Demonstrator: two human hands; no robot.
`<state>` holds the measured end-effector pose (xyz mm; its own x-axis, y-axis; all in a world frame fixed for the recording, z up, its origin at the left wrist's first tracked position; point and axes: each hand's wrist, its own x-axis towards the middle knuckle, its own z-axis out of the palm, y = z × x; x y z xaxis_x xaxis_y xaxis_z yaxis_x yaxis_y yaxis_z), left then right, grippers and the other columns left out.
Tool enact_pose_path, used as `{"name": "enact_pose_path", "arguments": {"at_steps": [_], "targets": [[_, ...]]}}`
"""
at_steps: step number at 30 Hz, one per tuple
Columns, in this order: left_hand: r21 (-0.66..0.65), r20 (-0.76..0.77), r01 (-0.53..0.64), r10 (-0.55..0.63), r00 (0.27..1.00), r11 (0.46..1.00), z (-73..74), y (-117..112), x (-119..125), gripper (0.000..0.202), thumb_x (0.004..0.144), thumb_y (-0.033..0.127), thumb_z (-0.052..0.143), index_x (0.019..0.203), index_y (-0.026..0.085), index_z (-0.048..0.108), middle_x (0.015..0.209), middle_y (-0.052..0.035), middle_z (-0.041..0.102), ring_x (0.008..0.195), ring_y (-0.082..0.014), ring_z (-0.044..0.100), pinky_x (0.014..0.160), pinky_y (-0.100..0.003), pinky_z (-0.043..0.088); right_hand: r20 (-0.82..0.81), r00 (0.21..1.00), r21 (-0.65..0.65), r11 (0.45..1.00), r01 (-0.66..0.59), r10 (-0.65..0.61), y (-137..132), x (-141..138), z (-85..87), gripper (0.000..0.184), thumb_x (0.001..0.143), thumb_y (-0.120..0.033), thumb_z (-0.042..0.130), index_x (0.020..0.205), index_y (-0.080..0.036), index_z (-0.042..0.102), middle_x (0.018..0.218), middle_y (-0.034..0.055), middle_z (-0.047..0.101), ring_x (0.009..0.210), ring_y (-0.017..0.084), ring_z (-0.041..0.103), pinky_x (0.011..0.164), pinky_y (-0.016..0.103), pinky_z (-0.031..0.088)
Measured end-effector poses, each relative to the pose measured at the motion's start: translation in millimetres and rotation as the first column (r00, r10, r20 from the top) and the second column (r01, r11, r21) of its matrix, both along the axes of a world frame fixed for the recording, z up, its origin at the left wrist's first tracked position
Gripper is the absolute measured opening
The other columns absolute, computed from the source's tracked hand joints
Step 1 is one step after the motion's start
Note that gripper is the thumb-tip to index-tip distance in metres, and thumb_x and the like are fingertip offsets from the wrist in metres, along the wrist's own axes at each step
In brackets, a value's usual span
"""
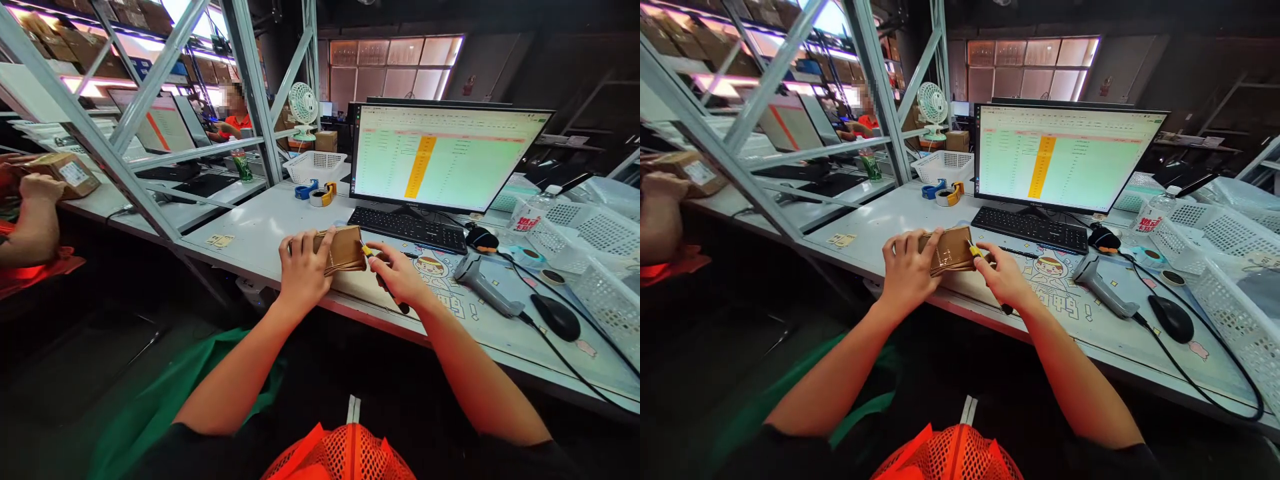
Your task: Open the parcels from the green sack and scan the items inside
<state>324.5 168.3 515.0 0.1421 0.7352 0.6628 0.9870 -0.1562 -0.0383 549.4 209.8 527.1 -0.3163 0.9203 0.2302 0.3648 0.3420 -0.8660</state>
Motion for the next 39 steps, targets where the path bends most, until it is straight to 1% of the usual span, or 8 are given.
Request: {"name": "enact_pose_path", "arguments": {"at_steps": [3,6,12,22,27,31,34,39], "targets": [[0.005,-0.011,-0.005,0.005,1.0,1.0,-1.2,0,1,0.088,0.084,0.027,0.076,0.166,0.019,0.044,0.148,-0.0212,0.052,0.135,-0.0417,0.045,0.12,-0.059,0.029,0.185,0.965,0.243,0.96,0.141,-0.188,-1,1,3.8,0.048,0.091,-0.04,0.063,0.131,-0.015,0.068,0.107,0.0109,0.076,0.094,0.026,0.07,0.088,0.04,0.055],[0.002,-0.013,-0.011,0.011,1.0,1.0,-1.8,-1,2,0.09,0.083,0.027,0.077,0.166,0.019,0.043,0.148,-0.0213,0.052,0.135,-0.0418,0.045,0.12,-0.059,0.03,0.365,0.901,0.355,0.929,0.099,-0.235,-5,-3,9.5,0.049,0.095,-0.029,0.056,0.142,-0.014,0.061,0.121,0.0158,0.076,0.107,0.031,0.071,0.095,0.042,0.053],[-0.005,-0.011,-0.027,0.027,1.0,1.0,-3.8,-2,5,0.091,0.083,0.025,0.077,0.167,0.019,0.042,0.15,-0.0216,0.051,0.137,-0.042,0.044,0.122,-0.06,0.028,0.71,0.667,0.248,0.967,0.065,-0.227,-15,-27,17.8,0.054,0.103,-0.018,0.041,0.157,-0.009,0.04,0.115,0.0221,0.077,0.101,0.038,0.075,0.087,0.046,0.054],[-0.03,0.075,0.01,-0.008,0.997,0.999,-8.4,-1,7,0.086,0.085,0.02,0.069,0.167,0.02,0.043,0.149,-0.0225,0.051,0.137,-0.0441,0.043,0.12,-0.063,0.028,0.792,0.581,0.167,0.981,0.094,-0.191,-36,-35,16.1,0.047,0.1,-0.009,0.042,0.146,-0.009,0.044,0.108,0.0253,0.076,0.103,0.039,0.074,0.083,0.043,0.054],[-0.02,0.087,0.028,-0.026,0.996,0.999,-6.1,0,10,0.083,0.087,0.02,0.067,0.167,0.019,0.043,0.147,-0.0227,0.053,0.137,-0.0436,0.044,0.12,-0.063,0.027,0.797,0.582,0.121,0.987,0.11,-0.162,-48,-31,3.6,0.042,0.097,-0.008,0.045,0.138,-0.009,0.052,0.109,0.0242,0.076,0.099,0.037,0.074,0.083,0.043,0.053],[0.041,0.23,0.009,-0.018,0.973,0.999,-5.0,-1,-13,0.084,0.086,0.026,0.074,0.165,0.021,0.046,0.149,-0.0212,0.052,0.14,-0.0436,0.044,0.123,-0.063,0.028,0.602,0.793,0.097,0.994,0.046,-0.095,-49,-6,0.3,0.053,0.102,-0.02,0.049,0.154,-0.013,0.046,0.107,0.0177,0.076,0.093,0.031,0.074,0.082,0.041,0.055],[0.101,0.539,0.052,-0.099,0.837,0.994,-19.9,8,-47,0.101,0.078,0.04,0.084,0.167,0.022,0.039,0.153,-0.0189,0.049,0.145,-0.0418,0.044,0.126,-0.059,0.031,0.287,0.958,0.045,0.999,-0.017,0.003,-41,28,6.1,0.046,0.103,-0.035,0.055,0.146,-0.021,0.053,0.097,0.0078,0.075,0.078,0.023,0.072,0.073,0.035,0.057],[0.11,0.853,0.465,-0.324,0.41,0.878,-82.1,41,-79,0.122,0.075,0.055,0.088,0.17,0.021,0.019,0.173,-0.019,0.03,0.16,-0.0379,0.032,0.134,-0.051,0.026,-0.047,0.999,0.011,1.0,-0.022,0.023,-4,73,20.6,0.045,0.093,-0.06,0.071,0.111,-0.019,0.066,0.088,0.0058,0.075,0.076,0.018,0.068,0.069,0.03,0.059]]}}
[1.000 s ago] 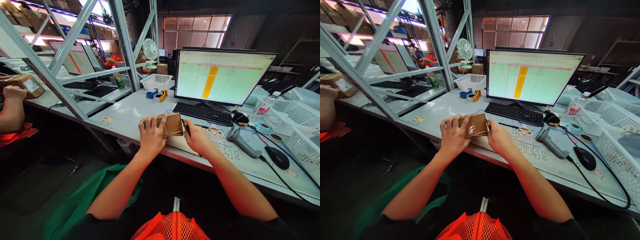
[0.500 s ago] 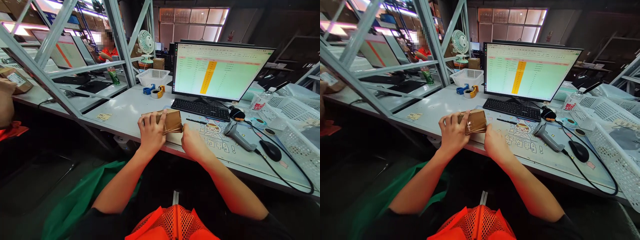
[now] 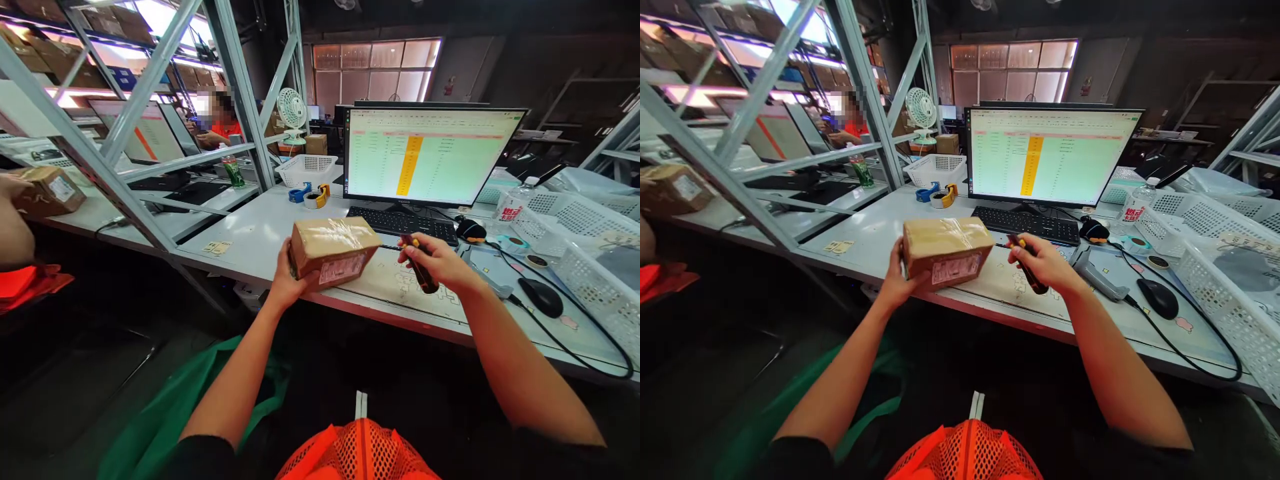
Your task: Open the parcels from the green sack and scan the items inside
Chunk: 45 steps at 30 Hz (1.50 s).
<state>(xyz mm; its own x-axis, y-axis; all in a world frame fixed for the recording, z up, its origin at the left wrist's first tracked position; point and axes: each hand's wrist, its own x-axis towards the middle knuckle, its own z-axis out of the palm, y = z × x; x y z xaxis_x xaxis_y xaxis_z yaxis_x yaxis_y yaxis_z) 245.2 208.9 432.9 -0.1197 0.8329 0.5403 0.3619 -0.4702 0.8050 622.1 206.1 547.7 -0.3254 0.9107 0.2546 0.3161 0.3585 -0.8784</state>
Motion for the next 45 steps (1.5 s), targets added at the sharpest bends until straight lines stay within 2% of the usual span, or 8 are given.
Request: {"name": "enact_pose_path", "arguments": {"at_steps": [4,9,14,22,32,38,41,45], "targets": [[-0.202,0.129,0.245,-0.223,0.966,0.948,-30.2,29,6,0.13,0.069,0.054,0.094,0.168,0.019,0.018,0.168,-0.0233,0.039,0.157,-0.0423,0.039,0.132,-0.058,0.031,-0.027,0.989,-0.208,0.969,0.134,-0.143,42,2,-0.6,0.053,0.097,-0.072,0.063,0.091,-0.019,0.059,0.061,0.0005,0.062,0.05,0.014,0.059,0.048,0.026,0.051],[-0.19,0.265,0.339,-0.284,0.921,0.921,-19.4,58,25,0.126,0.057,0.058,0.099,0.158,0.017,0.035,0.15,-0.0234,0.06,0.145,-0.0456,0.053,0.126,-0.064,0.038,0.168,0.976,-0.302,0.935,0.186,-0.14,90,-13,1.2,0.05,0.101,-0.067,0.063,0.086,-0.019,0.059,0.054,0.0003,0.058,0.04,0.013,0.054,0.04,0.025,0.044],[-0.221,0.305,0.35,-0.276,0.911,0.91,-15.8,68,32,0.117,0.055,0.058,0.101,0.148,0.016,0.043,0.149,-0.0233,0.061,0.143,-0.0445,0.055,0.124,-0.062,0.041,0.187,0.982,-0.372,0.924,0.086,-0.016,118,-22,8.3,0.05,0.097,-0.068,0.068,0.082,-0.021,0.06,0.053,0.0012,0.058,0.04,0.014,0.052,0.04,0.026,0.044],[-0.229,0.263,0.313,-0.251,0.932,0.922,-18.4,64,31,0.116,0.057,0.06,0.099,0.151,0.018,0.044,0.14,-0.018,0.067,0.142,-0.0435,0.056,0.123,-0.063,0.042,0.152,0.988,-0.439,0.897,0.059,0.009,110,-18,1.9,0.051,0.096,-0.07,0.067,0.079,-0.022,0.059,0.053,0.0012,0.058,0.04,0.013,0.05,0.038,0.026,0.042],[-0.204,0.191,0.236,-0.198,0.961,0.95,-31.6,70,28,0.104,0.058,0.056,0.098,0.142,0.015,0.05,0.137,-0.0204,0.069,0.133,-0.0426,0.063,0.12,-0.062,0.047,0.072,0.995,-0.483,0.876,-0.025,0.068,59,-17,2.9,0.056,0.093,-0.074,0.068,0.076,-0.022,0.054,0.053,-0.0007,0.057,0.039,0.011,0.049,0.037,0.023,0.043],[-0.139,0.284,0.299,-0.251,0.925,0.944,-28.1,69,34,0.118,0.065,0.045,0.097,0.159,0.017,0.031,0.154,-0.0211,0.059,0.142,-0.0385,0.058,0.123,-0.057,0.044,0.157,0.946,-0.463,0.867,-0.185,0.285,24,-22,8.8,0.054,0.091,-0.074,0.07,0.081,-0.021,0.061,0.059,-0.0009,0.059,0.042,0.011,0.053,0.037,0.023,0.043],[-0.156,0.264,0.323,-0.276,0.924,0.933,-27.8,68,31,0.122,0.061,0.048,0.098,0.158,0.015,0.032,0.152,-0.0232,0.059,0.142,-0.0397,0.058,0.122,-0.056,0.045,0.191,0.977,-0.342,0.939,-0.02,0.091,43,-13,15.4,0.05,0.095,-0.067,0.069,0.079,-0.022,0.059,0.057,-0.0009,0.057,0.041,0.012,0.052,0.037,0.024,0.042],[-0.175,0.247,0.347,-0.3,0.921,0.921,-28.4,70,28,0.122,0.059,0.053,0.098,0.155,0.014,0.034,0.152,-0.0248,0.058,0.141,-0.0405,0.058,0.12,-0.056,0.046,0.229,0.968,-0.359,0.915,0.185,-0.106,88,-3,16.5,0.044,0.102,-0.058,0.064,0.079,-0.021,0.059,0.054,0.0008,0.056,0.039,0.014,0.053,0.037,0.025,0.041]]}}
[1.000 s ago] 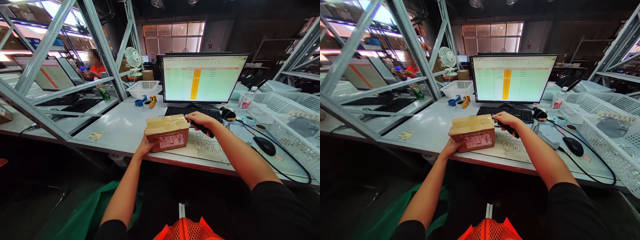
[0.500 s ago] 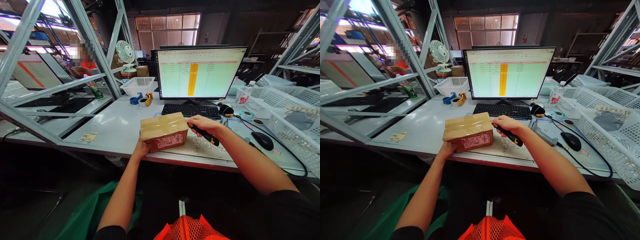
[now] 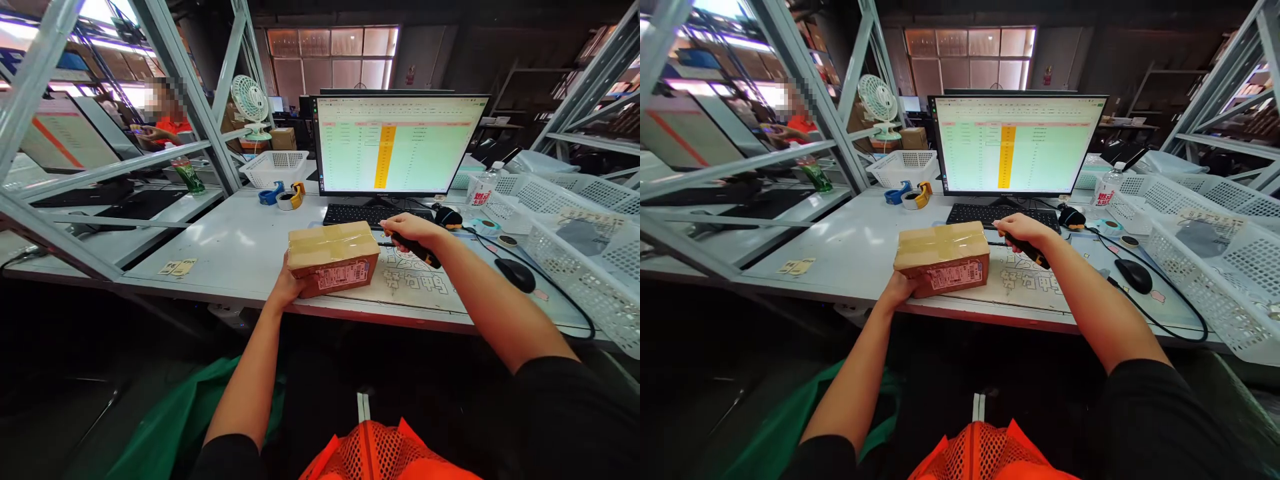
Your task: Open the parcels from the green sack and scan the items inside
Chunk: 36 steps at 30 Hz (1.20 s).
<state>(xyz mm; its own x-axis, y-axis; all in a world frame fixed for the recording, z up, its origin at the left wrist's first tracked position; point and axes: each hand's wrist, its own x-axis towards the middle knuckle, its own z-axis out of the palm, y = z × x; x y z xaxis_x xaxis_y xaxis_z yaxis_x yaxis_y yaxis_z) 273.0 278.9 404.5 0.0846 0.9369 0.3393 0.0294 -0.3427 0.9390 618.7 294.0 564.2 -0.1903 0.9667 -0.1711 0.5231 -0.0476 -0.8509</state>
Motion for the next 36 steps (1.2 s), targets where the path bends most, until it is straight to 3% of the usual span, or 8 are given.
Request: {"name": "enact_pose_path", "arguments": {"at_steps": [6,12,21,23,25,28,32,36], "targets": [[0.033,-0.018,-0.004,0.004,1.0,0.999,1.2,1,1,0.123,0.057,0.059,0.098,0.153,0.014,0.036,0.151,-0.0256,0.059,0.142,-0.0444,0.057,0.119,-0.06,0.048,-0.04,0.998,-0.088,0.995,-0.056,0.052,14,-17,-8.7,0.039,0.109,-0.049,0.055,0.082,-0.021,0.059,0.053,-0.0005,0.058,0.038,0.012,0.051,0.038,0.023,0.044],[0.067,-0.053,-0.003,0.007,0.999,0.998,-6.3,5,-1,0.119,0.06,0.062,0.096,0.153,0.015,0.038,0.141,-0.0225,0.067,0.129,-0.0419,0.066,0.109,-0.057,0.058,-0.086,0.995,-0.098,0.993,-0.059,0.05,-8,-16,-11.4,0.042,0.109,-0.052,0.053,0.081,-0.021,0.056,0.053,-0.0015,0.056,0.038,0.011,0.05,0.037,0.022,0.045],[0.07,-0.058,-0.034,0.038,0.998,0.997,-16.9,10,-5,0.115,0.068,0.054,0.095,0.157,0.013,0.035,0.147,-0.0234,0.063,0.137,-0.0393,0.062,0.118,-0.056,0.05,-0.074,0.992,-0.098,0.989,-0.11,0.103,-53,-2,-25.9,0.048,0.101,-0.067,0.057,0.081,-0.023,0.053,0.057,-0.0025,0.055,0.041,0.012,0.05,0.041,0.025,0.046],[0.06,-0.037,0.0,0.002,0.999,0.998,-15.7,10,-4,0.118,0.067,0.052,0.096,0.16,0.015,0.034,0.15,-0.0232,0.062,0.139,-0.0401,0.06,0.119,-0.057,0.049,0.022,0.992,-0.035,0.991,-0.127,0.128,-55,13,-18.4,0.05,0.1,-0.069,0.055,0.081,-0.023,0.052,0.058,-0.0023,0.055,0.043,0.013,0.05,0.043,0.027,0.045],[0.043,-0.028,0.034,-0.033,0.999,0.998,-14.3,10,-4,0.121,0.065,0.054,0.097,0.161,0.015,0.034,0.152,-0.0236,0.06,0.139,-0.0412,0.06,0.118,-0.058,0.05,0.232,0.97,0.199,0.972,-0.122,0.075,-51,17,-2.2,0.048,0.102,-0.064,0.053,0.08,-0.022,0.054,0.061,-0.0003,0.058,0.048,0.014,0.053,0.049,0.028,0.043],[0.049,-0.052,0.067,-0.065,0.997,0.997,-11.8,11,-5,0.122,0.063,0.057,0.098,0.159,0.013,0.037,0.152,-0.0242,0.06,0.14,-0.0421,0.059,0.119,-0.058,0.049,0.619,0.781,0.522,0.785,-0.333,-0.081,-41,-19,28.3,0.038,0.107,-0.049,0.052,0.086,-0.021,0.067,0.076,0.006,0.071,0.069,0.019,0.065,0.063,0.03,0.042],[0.03,-0.045,0.1,-0.099,0.994,0.995,-9.0,9,-6,0.13,0.062,0.058,0.098,0.164,0.012,0.03,0.146,-0.0241,0.064,0.134,-0.0417,0.064,0.115,-0.058,0.053,0.921,0.387,0.327,0.628,-0.706,-0.044,-33,-124,50.9,0.036,0.11,-0.043,0.049,0.108,-0.021,0.078,0.102,0.0135,0.08,0.093,0.028,0.073,0.07,0.034,0.042],[0.007,-0.027,0.091,-0.09,0.996,0.996,-9.6,6,-5,0.132,0.065,0.056,0.097,0.167,0.013,0.025,0.144,-0.0222,0.066,0.128,-0.0404,0.067,0.11,-0.055,0.057,0.968,0.251,0.202,0.544,-0.814,0.016,-27,-189,51.1,0.036,0.111,-0.035,0.048,0.113,-0.02,0.081,0.103,0.0159,0.08,0.094,0.029,0.075,0.069,0.034,0.044]]}}
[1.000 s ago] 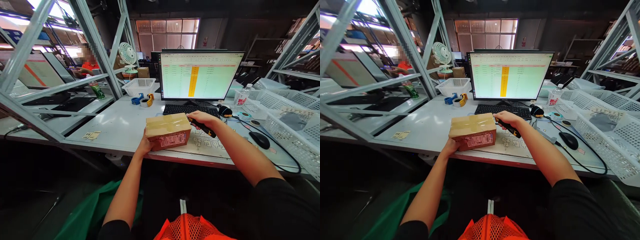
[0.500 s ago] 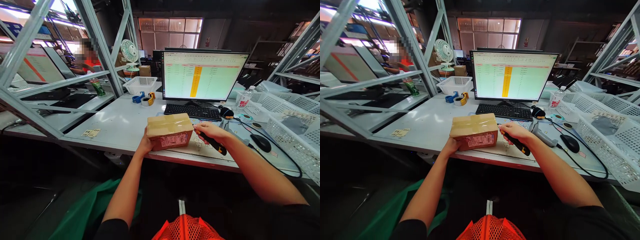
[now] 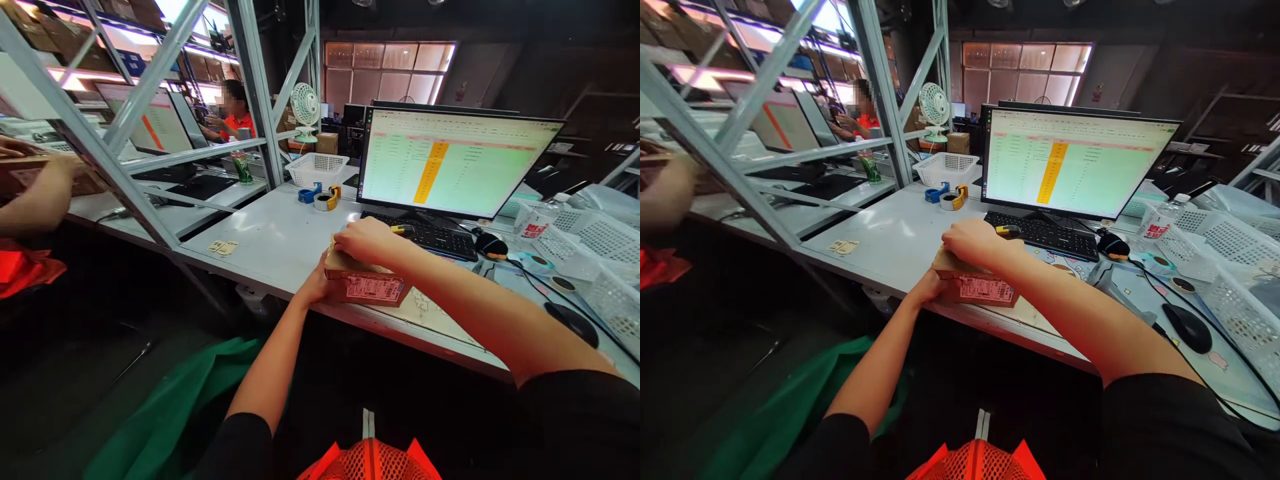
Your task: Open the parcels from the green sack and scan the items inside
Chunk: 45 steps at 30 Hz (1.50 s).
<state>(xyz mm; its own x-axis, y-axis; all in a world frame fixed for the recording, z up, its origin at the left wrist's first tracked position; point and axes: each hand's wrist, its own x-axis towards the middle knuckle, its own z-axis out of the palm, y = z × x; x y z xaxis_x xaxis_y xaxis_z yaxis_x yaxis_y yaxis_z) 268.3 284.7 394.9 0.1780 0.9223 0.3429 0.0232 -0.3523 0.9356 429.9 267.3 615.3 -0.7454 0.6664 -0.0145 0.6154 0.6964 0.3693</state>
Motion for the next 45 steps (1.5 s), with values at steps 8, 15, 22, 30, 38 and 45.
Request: {"name": "enact_pose_path", "arguments": {"at_steps": [8,15,22,30,38,45], "targets": [[0.001,0.018,0.039,-0.039,0.999,0.999,-2.1,3,-1,0.128,0.065,0.048,0.097,0.168,0.015,0.027,0.15,-0.0197,0.062,0.131,-0.0377,0.065,0.114,-0.052,0.054,0.146,0.989,-0.017,1.0,-0.01,0.012,3,6,9.5,0.039,0.11,-0.039,0.051,0.121,-0.016,0.081,0.111,0.019,0.08,0.097,0.029,0.074,0.07,0.034,0.045],[0.006,0.014,0.071,-0.071,0.997,0.997,-4.9,7,-2,0.132,0.067,0.046,0.098,0.17,0.015,0.022,0.157,-0.0227,0.055,0.141,-0.0379,0.058,0.12,-0.053,0.048,0.141,0.982,-0.073,0.987,0.14,-0.128,12,75,10.6,0.032,0.107,-0.04,0.057,0.101,-0.021,0.083,0.098,0.0147,0.08,0.089,0.027,0.072,0.073,0.036,0.047],[0.029,-0.11,-0.016,0.02,0.994,0.999,29.3,-16,-9,0.136,0.065,0.059,0.097,0.17,0.019,0.02,0.17,-0.0247,0.033,0.158,-0.044,0.035,0.131,-0.061,0.03,0.083,0.833,-0.066,0.831,0.552,-0.547,11,221,-39.1,0.03,0.103,-0.042,0.062,0.095,-0.022,0.082,0.101,0.0171,0.08,0.088,0.03,0.074,0.073,0.038,0.049],[0.72,-0.447,-0.183,0.649,0.615,0.669,98.4,-84,66,0.062,0.099,0.055,0.072,0.149,0.022,0.058,0.155,-0.0152,0.058,0.148,-0.0391,0.045,0.128,-0.057,0.025,-0.098,0.741,-0.131,0.746,0.652,-0.665,-19,251,-154.3,0.046,0.113,-0.042,0.036,0.127,-0.017,0.072,0.13,0.0211,0.073,0.119,0.035,0.072,0.086,0.041,0.054],[0.8,-0.343,-0.274,0.781,0.522,0.534,66.4,-57,81,0.031,0.101,0.043,0.073,0.126,0.024,0.075,0.123,-0.0083,0.078,0.12,-0.0311,0.062,0.106,-0.05,0.032,-0.693,0.64,-0.137,0.933,0.334,-0.331,9,214,-104.1,0.038,0.108,-0.04,0.05,0.128,-0.018,0.073,0.126,0.0151,0.073,0.114,0.029,0.07,0.102,0.041,0.054],[0.798,-0.379,-0.23,0.761,0.526,0.557,74.8,-62,72,0.023,0.102,0.042,0.072,0.118,0.026,0.077,0.114,-0.005,0.08,0.109,-0.0287,0.063,0.101,-0.049,0.033,-0.611,0.78,-0.229,0.973,-0.01,-0.135,33,108,-48.1,0.042,0.097,-0.045,0.076,0.131,-0.021,0.073,0.127,0.0115,0.066,0.114,0.026,0.068,0.103,0.036,0.052]]}}
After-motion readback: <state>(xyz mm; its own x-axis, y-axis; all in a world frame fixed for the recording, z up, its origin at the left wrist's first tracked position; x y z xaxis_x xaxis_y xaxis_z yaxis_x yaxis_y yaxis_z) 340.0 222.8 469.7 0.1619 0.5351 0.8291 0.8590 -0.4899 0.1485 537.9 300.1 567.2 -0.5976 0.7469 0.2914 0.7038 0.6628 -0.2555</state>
